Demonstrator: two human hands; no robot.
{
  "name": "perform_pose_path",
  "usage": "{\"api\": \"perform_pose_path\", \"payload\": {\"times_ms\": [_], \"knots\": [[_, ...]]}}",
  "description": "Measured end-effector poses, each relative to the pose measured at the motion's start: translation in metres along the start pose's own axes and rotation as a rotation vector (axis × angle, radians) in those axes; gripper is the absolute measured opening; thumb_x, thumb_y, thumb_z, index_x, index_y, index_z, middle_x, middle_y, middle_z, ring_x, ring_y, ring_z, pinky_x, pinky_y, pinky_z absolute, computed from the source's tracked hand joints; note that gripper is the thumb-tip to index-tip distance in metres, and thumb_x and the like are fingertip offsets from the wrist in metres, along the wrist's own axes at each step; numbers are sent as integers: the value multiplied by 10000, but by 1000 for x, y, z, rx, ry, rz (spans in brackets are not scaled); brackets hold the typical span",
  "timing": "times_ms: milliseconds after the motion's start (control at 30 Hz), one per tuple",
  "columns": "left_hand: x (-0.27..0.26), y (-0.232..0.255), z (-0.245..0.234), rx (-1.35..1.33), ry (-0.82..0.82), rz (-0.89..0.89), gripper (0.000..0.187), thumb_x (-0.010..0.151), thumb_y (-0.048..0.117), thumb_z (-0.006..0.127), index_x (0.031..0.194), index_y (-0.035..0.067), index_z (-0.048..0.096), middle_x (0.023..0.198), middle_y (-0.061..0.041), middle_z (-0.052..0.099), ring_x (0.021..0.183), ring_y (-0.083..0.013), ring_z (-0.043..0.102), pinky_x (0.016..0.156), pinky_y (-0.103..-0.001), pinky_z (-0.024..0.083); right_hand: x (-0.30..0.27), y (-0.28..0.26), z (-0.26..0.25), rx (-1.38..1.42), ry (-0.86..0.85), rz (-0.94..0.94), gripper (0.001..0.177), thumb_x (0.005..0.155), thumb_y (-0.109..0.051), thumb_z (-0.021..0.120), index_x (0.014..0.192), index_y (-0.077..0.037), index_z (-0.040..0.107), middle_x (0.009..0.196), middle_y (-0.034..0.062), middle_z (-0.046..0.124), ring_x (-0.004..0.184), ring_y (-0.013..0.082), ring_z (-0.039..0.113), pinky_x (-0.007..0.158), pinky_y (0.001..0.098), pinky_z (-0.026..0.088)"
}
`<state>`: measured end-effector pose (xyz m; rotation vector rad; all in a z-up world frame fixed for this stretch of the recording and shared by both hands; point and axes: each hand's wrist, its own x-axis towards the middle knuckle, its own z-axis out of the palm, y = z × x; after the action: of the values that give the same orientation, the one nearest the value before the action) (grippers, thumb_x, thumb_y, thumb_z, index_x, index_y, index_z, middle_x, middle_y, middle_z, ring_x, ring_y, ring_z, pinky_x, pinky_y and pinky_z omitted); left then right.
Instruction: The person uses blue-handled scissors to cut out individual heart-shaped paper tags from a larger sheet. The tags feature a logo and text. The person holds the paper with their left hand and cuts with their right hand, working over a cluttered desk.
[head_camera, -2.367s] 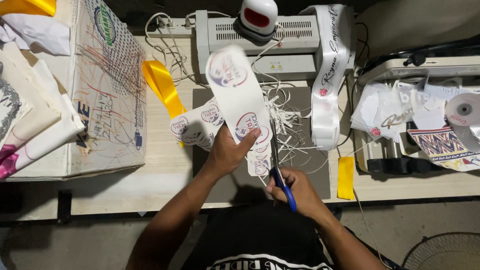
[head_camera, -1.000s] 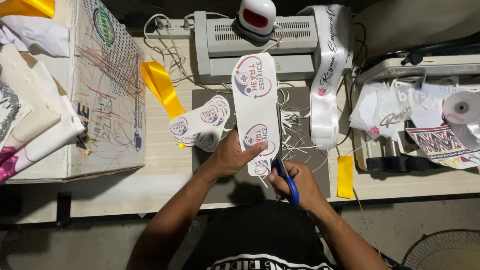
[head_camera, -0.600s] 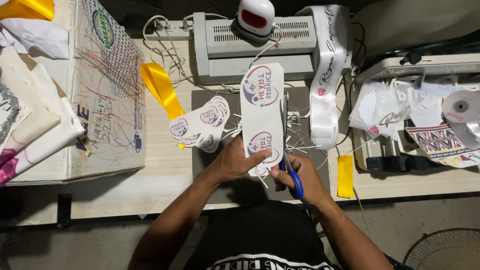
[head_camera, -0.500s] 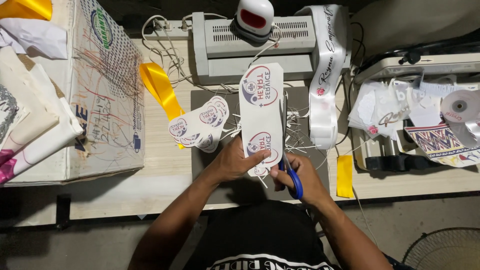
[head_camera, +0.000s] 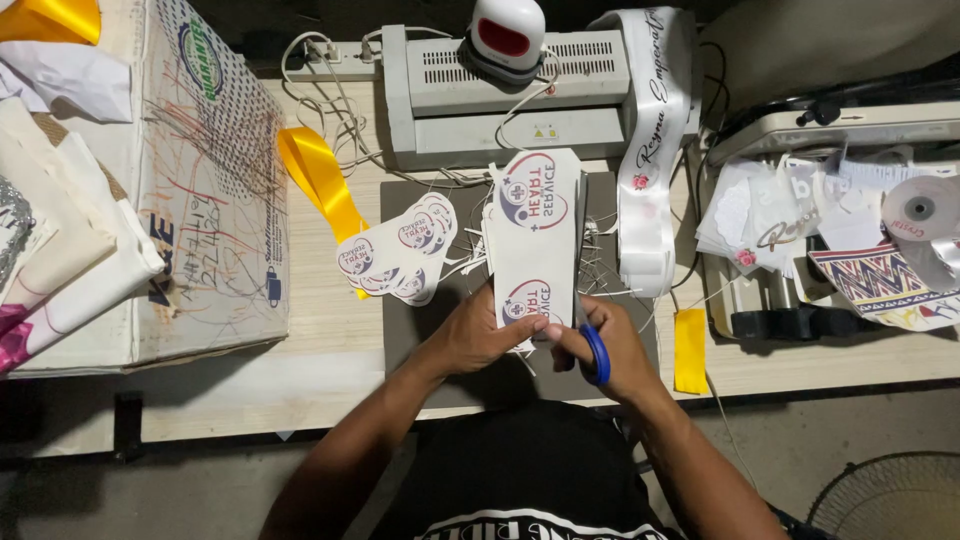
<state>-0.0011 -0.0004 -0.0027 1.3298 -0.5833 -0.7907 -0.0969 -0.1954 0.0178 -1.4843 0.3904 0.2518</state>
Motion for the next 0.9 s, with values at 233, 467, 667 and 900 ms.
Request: {"api": "perform_pose_path", "payload": {"times_ms": [233, 467, 667, 900], "knots": [[-1, 3, 2, -41, -14, -34, 409, 967, 208, 722, 1285, 11, 560, 1097, -53, 709, 1011, -112, 669, 879, -293, 569, 5, 6, -4, -14, -10, -58, 309, 879, -274, 762, 956, 22, 716, 700, 67, 688, 587, 135, 660, 564, 282, 554], [-1, -3, 3, -228, -120, 0, 376, 1014, 212, 695, 1297, -4, 573, 1110, -65, 718, 1014, -141, 697, 899, -316, 582, 6, -3, -7, -55, -24, -40, 382, 837, -303, 782, 1056, 7, 739, 817, 52, 738, 680, 104, 662, 621, 261, 564], [-2, -18, 3, -8, -51, -21, 374, 1000, 173, 680, 1320, -1, 595, 1147, -58, 718, 1033, -118, 669, 900, -300, 565, 4, -3, -2, -47, -12, -84, 375, 864, -302, 758, 1072, 8, 728, 839, 63, 751, 714, 113, 691, 649, 256, 575], [-3, -13, 6, -1, -19, -31, 390, 975, 165, 679, 1318, 14, 570, 1149, -47, 707, 1042, -114, 659, 907, -300, 560, -1, -9, 2, -5, 34, -13, 345, 871, -291, 736, 1009, 25, 740, 771, 80, 742, 644, 126, 690, 539, 273, 576]]}}
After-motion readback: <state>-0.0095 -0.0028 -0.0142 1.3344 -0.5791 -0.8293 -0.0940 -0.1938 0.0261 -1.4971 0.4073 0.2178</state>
